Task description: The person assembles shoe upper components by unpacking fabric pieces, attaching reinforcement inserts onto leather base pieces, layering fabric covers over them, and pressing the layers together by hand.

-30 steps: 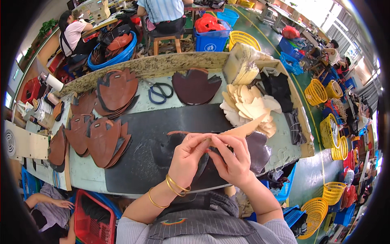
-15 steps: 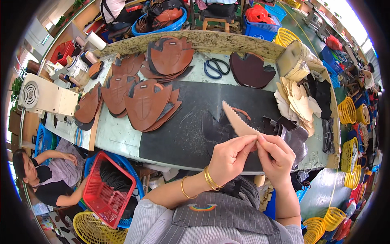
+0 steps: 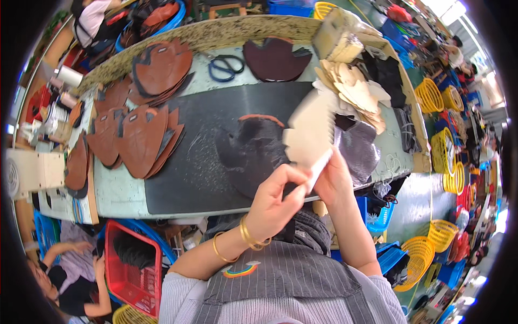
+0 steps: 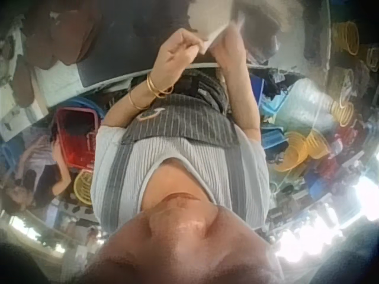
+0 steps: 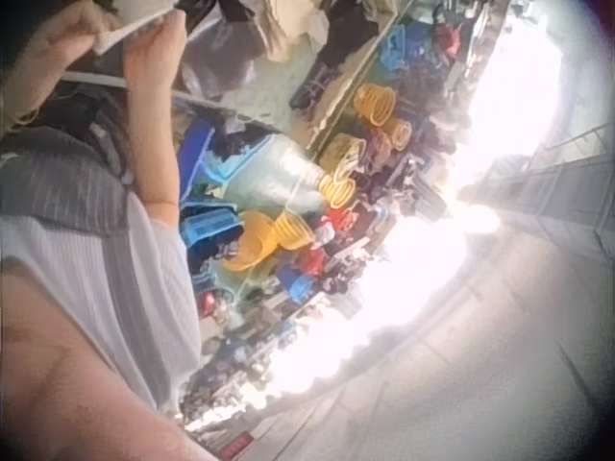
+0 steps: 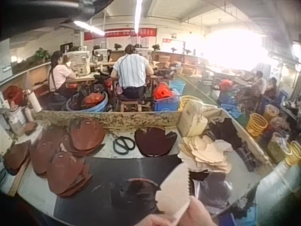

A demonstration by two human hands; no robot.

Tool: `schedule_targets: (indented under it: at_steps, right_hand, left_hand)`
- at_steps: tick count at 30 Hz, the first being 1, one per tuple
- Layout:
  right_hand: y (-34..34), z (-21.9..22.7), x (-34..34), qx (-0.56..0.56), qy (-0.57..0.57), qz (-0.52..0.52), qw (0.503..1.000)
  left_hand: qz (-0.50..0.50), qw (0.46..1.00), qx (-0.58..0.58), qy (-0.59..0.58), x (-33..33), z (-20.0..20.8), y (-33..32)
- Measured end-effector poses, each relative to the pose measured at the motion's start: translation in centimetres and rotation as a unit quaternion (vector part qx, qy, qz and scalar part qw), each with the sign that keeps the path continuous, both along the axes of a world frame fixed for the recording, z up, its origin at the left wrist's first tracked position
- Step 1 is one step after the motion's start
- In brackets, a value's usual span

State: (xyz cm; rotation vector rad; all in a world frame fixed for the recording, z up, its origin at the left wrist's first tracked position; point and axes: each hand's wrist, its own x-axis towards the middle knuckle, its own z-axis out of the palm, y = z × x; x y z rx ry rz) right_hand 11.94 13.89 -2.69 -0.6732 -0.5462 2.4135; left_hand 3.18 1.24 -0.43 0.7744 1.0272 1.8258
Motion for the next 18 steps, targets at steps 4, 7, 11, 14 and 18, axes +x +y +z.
schedule_targets:
  at_steps: [4,7,11,14,18]
  right_hand:
    - [-0.8,-1.0,4.9,-0.068,-0.008,0.165,0.984]
    - [0.1,-1.3,11.0,0.185,-0.259,0.289,0.903]
    - [-1.9,3.7,9.9,0.48,-0.382,0.313,0.725]
    - [-3.7,5.0,5.9,0.513,-0.237,0.243,0.789]
    - [-2.3,2.2,2.5,0.343,-0.165,0.1,0.919]
  left_hand:
    - [-0.038,0.94,-0.02,-0.339,-3.5,1.6,-1.4]
    - [0.024,0.912,-0.043,-0.407,-5.6,1.3,-1.8]
    - [-0.012,0.987,-0.161,0.02,-4.1,0.8,-3.6]
    - [-0.081,0.969,-0.143,0.185,-2.3,2.0,-1.9]
    - [0.121,0.921,-0.121,0.35,-7.4,-1.2,-1.6]
